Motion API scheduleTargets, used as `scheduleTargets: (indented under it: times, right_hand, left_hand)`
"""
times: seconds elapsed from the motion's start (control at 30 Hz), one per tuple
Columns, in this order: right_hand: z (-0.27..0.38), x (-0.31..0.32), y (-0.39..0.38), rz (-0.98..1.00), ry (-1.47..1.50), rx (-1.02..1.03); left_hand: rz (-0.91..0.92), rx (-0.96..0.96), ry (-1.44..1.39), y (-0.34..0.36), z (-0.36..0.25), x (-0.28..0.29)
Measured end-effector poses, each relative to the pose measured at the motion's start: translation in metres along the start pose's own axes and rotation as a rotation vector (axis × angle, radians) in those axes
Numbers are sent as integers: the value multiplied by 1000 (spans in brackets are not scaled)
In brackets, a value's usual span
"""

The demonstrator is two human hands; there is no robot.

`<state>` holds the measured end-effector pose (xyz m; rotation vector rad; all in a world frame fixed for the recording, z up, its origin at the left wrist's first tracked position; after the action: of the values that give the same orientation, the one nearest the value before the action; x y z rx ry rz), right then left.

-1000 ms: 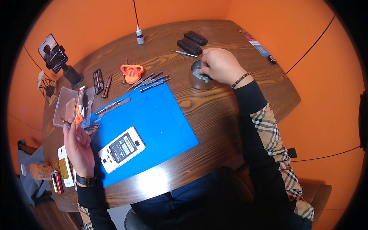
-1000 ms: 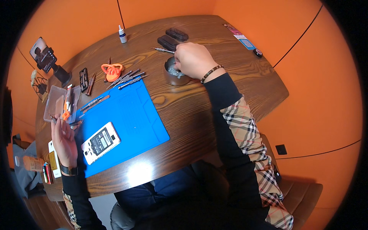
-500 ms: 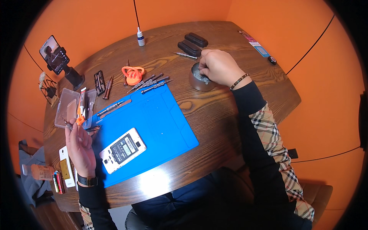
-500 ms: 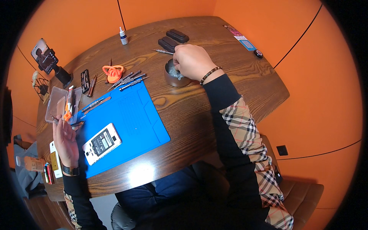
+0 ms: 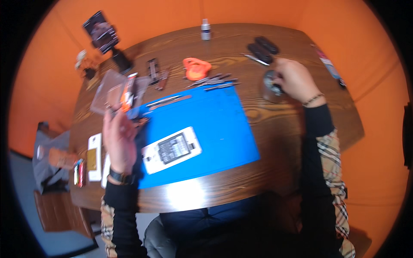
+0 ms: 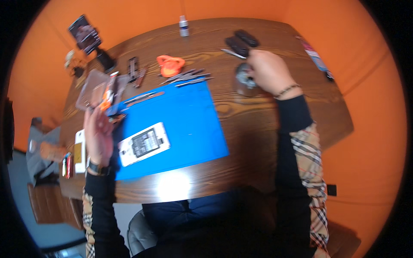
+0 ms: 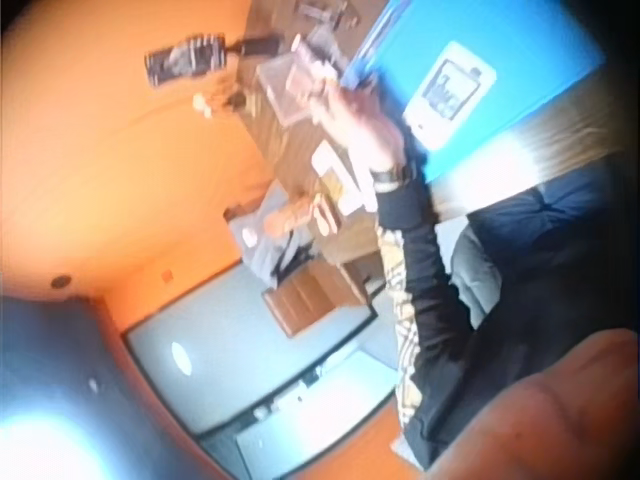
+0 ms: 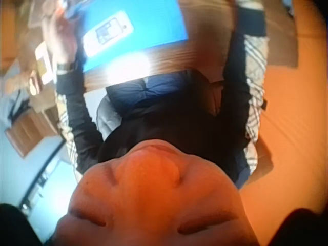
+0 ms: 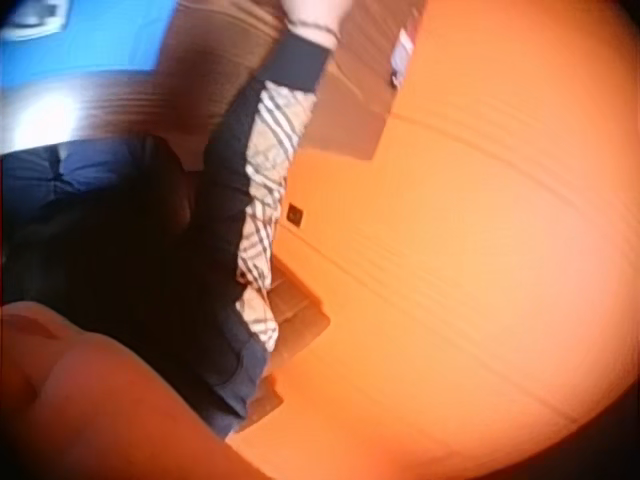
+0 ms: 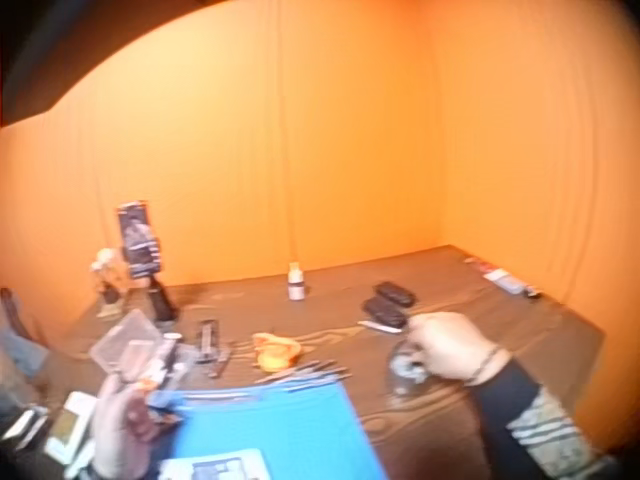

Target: The person uses a screwdriver to remove screws from the back of a white smartphone placed on a blue mat. They then use a metal prying tool to separate the back cover from the phone body. The person continues to unscrew internal components and manipulate the phone's internals.

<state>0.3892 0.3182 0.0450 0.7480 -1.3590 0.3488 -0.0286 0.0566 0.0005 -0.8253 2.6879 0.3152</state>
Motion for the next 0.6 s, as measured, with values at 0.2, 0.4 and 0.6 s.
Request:
scheduleTargets:
  times: [0.2,0.4,0.6]
  right_hand:
    - [11,17,-6,-72,50,14]
    - [15,14,-4,15,77,-45]
    - [11,9,-4,18,120,-23]
  left_hand:
    - [17,15,3,-6,-1,-5]
    - [69,9,-36,-5,-6,-8]
    - [42,22,-43,-5,-3,-7]
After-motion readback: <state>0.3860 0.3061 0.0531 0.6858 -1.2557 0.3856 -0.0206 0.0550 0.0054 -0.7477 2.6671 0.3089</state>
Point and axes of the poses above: each hand's wrist, its own y-axis towards the middle knuckle, its own x-axis out of the back of the hand, z = x × y, the point moved 7 cm from there along y, towards the middle knuckle, and after that the axes turned 1 degree about x, right-handed, at the moved point
